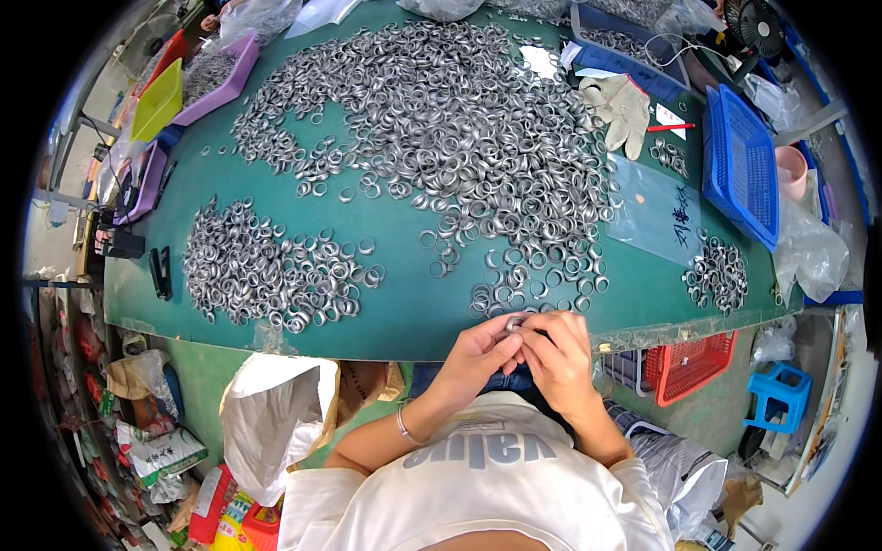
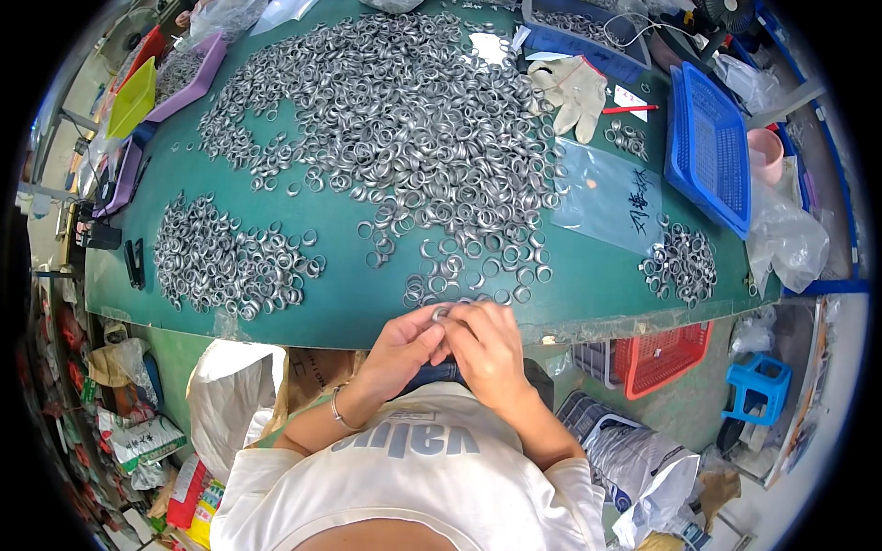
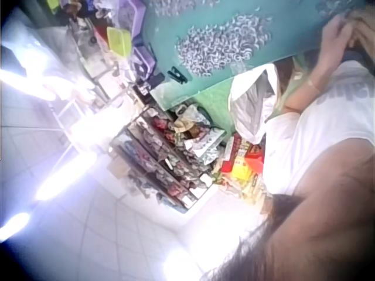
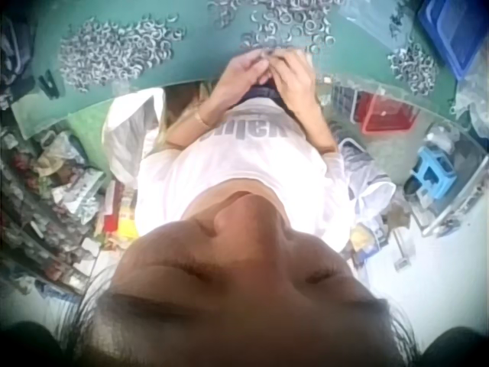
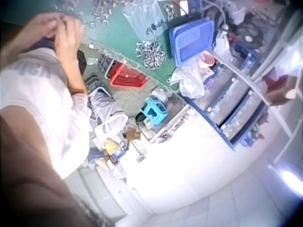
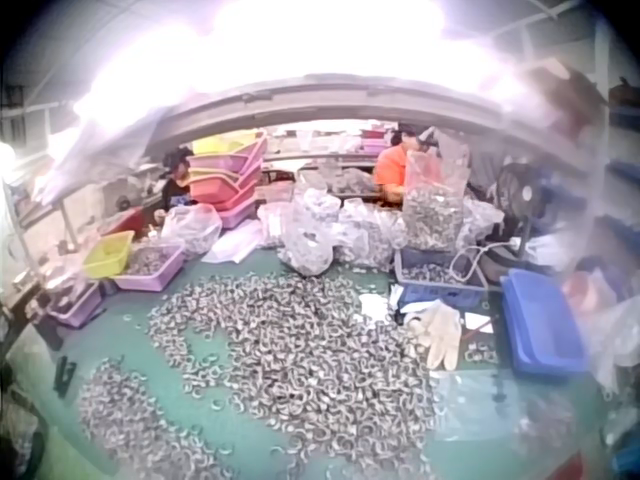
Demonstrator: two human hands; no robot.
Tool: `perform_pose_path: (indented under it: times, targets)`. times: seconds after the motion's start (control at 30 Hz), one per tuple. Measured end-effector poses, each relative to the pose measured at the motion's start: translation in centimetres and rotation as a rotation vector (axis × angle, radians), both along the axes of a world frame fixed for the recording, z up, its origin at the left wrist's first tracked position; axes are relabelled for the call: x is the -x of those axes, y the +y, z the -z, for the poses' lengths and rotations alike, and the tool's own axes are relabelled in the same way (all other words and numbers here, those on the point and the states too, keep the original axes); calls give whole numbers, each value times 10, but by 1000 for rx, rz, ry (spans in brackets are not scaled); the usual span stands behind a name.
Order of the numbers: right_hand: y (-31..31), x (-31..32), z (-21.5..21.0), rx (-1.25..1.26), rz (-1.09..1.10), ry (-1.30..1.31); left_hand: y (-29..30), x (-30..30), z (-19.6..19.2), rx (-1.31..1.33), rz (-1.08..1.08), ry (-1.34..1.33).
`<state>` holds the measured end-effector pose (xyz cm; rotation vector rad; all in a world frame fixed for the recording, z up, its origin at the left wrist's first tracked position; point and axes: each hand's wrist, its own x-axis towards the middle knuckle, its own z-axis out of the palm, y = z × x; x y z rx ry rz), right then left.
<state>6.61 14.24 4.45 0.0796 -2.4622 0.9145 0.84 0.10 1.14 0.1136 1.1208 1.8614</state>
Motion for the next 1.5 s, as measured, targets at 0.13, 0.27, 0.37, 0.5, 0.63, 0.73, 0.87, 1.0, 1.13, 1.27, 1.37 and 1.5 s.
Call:
perform_pose_path:
  times: [0.13,0.27,0.37,0.5,0.63,0.73,0.87,1.0,1.13,1.27,1.37,1.5]
  targets:
    - [15,1,-3,310,-86,-87,-1,3,-1,-60,-81,-66]
    - [36,15,12,-108,119,-197,-15,12,-1,-156,-16,-162]
    - [42,19,20,-217,117,-291,-14,11,-14,-93,-57,-187]
    - [42,17,24,-68,115,-197,-10,4,-11,-23,-133,-126]
    - [21,-2,26,948,8,-262,-8,2,-7,-90,-112,-71]
    - [3,-12,22,1064,-93,-405,0,-1,-16,-9,-85,149]
    - [-1,-15,11,1078,-50,-476,1,-1,-13,149,-106,739]
    - [17,-7,3,743,62,-372,-4,3,-19,94,-57,62]
    - [25,1,10,-44,223,-284,-12,7,2,-147,-48,-258]
    - [25,4,20,-145,215,-298,-10,6,-1,-55,-35,-281]
    - [29,5,18,-141,174,-310,-3,6,-16,27,-44,-228]
    - [26,3,11,-175,179,-306,-6,7,-10,-7,-3,-167]
